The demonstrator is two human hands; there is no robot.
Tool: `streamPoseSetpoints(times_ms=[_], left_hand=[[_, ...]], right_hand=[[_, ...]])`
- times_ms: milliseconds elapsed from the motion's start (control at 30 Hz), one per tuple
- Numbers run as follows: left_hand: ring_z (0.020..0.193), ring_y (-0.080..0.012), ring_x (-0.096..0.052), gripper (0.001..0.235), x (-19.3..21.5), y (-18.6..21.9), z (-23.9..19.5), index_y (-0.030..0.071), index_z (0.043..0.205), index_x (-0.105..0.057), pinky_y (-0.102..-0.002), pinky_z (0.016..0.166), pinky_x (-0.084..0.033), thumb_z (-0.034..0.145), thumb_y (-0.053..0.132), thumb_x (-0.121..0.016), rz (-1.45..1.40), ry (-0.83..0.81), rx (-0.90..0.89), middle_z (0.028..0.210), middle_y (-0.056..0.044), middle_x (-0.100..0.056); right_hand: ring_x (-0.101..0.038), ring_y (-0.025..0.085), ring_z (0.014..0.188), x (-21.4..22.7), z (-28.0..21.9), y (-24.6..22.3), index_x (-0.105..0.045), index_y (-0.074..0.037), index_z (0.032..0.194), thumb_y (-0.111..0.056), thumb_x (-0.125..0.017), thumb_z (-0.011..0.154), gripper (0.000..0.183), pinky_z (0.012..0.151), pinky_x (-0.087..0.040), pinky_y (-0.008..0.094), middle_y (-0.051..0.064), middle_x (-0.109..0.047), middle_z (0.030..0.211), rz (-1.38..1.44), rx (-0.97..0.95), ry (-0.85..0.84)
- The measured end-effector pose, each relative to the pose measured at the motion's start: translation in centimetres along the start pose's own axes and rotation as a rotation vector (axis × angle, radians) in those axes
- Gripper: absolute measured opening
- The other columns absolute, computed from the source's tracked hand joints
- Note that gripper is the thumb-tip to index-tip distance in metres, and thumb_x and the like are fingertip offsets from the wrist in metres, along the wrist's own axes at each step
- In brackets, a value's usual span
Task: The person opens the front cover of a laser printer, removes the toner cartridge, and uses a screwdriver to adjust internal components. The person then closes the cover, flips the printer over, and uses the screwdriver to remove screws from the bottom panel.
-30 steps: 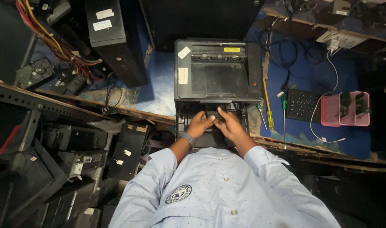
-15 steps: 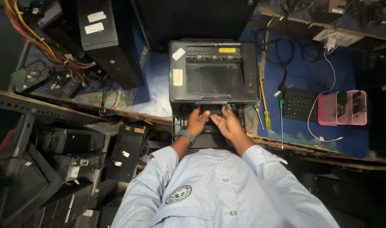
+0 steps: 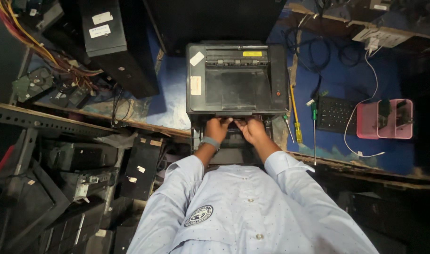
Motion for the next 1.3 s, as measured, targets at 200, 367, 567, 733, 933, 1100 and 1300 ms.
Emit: streamPoseSetpoints(times_ms=[200,367,567,733,933,1100,1300], left_hand=[[0.081,-0.0368,-0.075,0.047,1.1,0.9,-0.2,-0.004,0.089,-0.077,-0.043,0.071,-0.057,0.088,0.043,-0.079,0.115,-0.038,0.139,0.078,-0.022,-0.074],[0.071,-0.0213,-0.073,0.035,0.4,2.1,-1.2,-0.004,0.108,-0.071,-0.033,0.063,-0.060,0.090,0.025,-0.077,-0.495,-0.174,0.333,0.081,-0.011,-0.073],[0.078,-0.0247,-0.075,0.031,0.0,4.5,-0.7,-0.004,0.110,-0.066,-0.034,0.068,-0.065,0.091,0.019,-0.074,-0.853,-0.142,0.588,0.095,-0.015,-0.073],[0.078,-0.0240,-0.074,0.017,1.0,6.3,-0.9,0.000,0.101,-0.065,-0.034,0.069,-0.065,0.094,0.015,-0.068,-0.837,-0.184,0.537,0.093,-0.016,-0.072],[0.076,-0.0251,-0.074,0.021,0.1,4.4,-2.7,0.003,0.086,-0.057,-0.036,0.068,-0.064,0.096,0.016,-0.069,-0.865,-0.194,0.583,0.090,-0.016,-0.071],[0.079,-0.0258,-0.075,0.017,-1.5,0.7,-3.4,0.005,0.092,-0.056,-0.037,0.073,-0.065,0.094,0.016,-0.068,-0.986,-0.191,0.648,0.094,-0.015,-0.070],[0.079,-0.0277,-0.072,0.019,-2.9,-3.0,-3.9,0.002,0.093,-0.056,-0.039,0.073,-0.064,0.094,0.017,-0.068,-0.939,-0.175,0.629,0.094,-0.017,-0.068]], right_hand=[[-0.068,0.027,0.105,0.3,0.1,0.1,-0.061,-0.008,0.120,-0.009,-0.051,0.107,0.017,0.092,-0.060,0.043,0.013,-0.067,0.118,-0.024,-0.068,0.075],[-0.068,0.028,0.109,3.4,-0.4,1.1,-0.059,-0.009,0.126,-0.022,-0.053,0.104,0.026,0.094,-0.055,0.045,0.011,-0.067,0.123,-0.130,-0.224,0.095],[-0.070,0.028,0.107,6.5,1.1,2.0,-0.058,-0.011,0.125,-0.012,-0.059,0.098,0.027,0.090,-0.056,0.045,0.009,-0.066,0.123,-0.273,-0.195,0.125],[-0.073,0.029,0.101,7.9,2.5,2.5,-0.058,-0.003,0.120,-0.009,-0.061,0.098,0.023,0.082,-0.059,0.042,0.012,-0.066,0.115,-0.313,-0.156,0.088],[-0.072,0.024,0.098,8.2,0.0,3.1,-0.061,-0.008,0.115,-0.017,-0.062,0.100,0.018,0.080,-0.059,0.036,0.008,-0.067,0.111,-0.276,-0.166,0.014],[-0.072,0.021,0.093,7.0,-1.7,3.0,-0.059,-0.009,0.107,-0.023,-0.066,0.101,0.016,0.079,-0.059,0.035,0.007,-0.069,0.101,-0.245,-0.147,0.029],[-0.071,0.017,0.087,6.2,-3.5,2.6,-0.060,-0.011,0.107,-0.029,-0.066,0.100,0.020,0.076,-0.058,0.033,0.005,-0.070,0.099,-0.406,-0.166,0.101]])
Point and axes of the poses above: each hand's wrist, its own z-axis towards the middle knuckle, its own x-axis out of the back of the hand, y = z × x, the point moved 6 cm from there along z, towards the middle knuckle
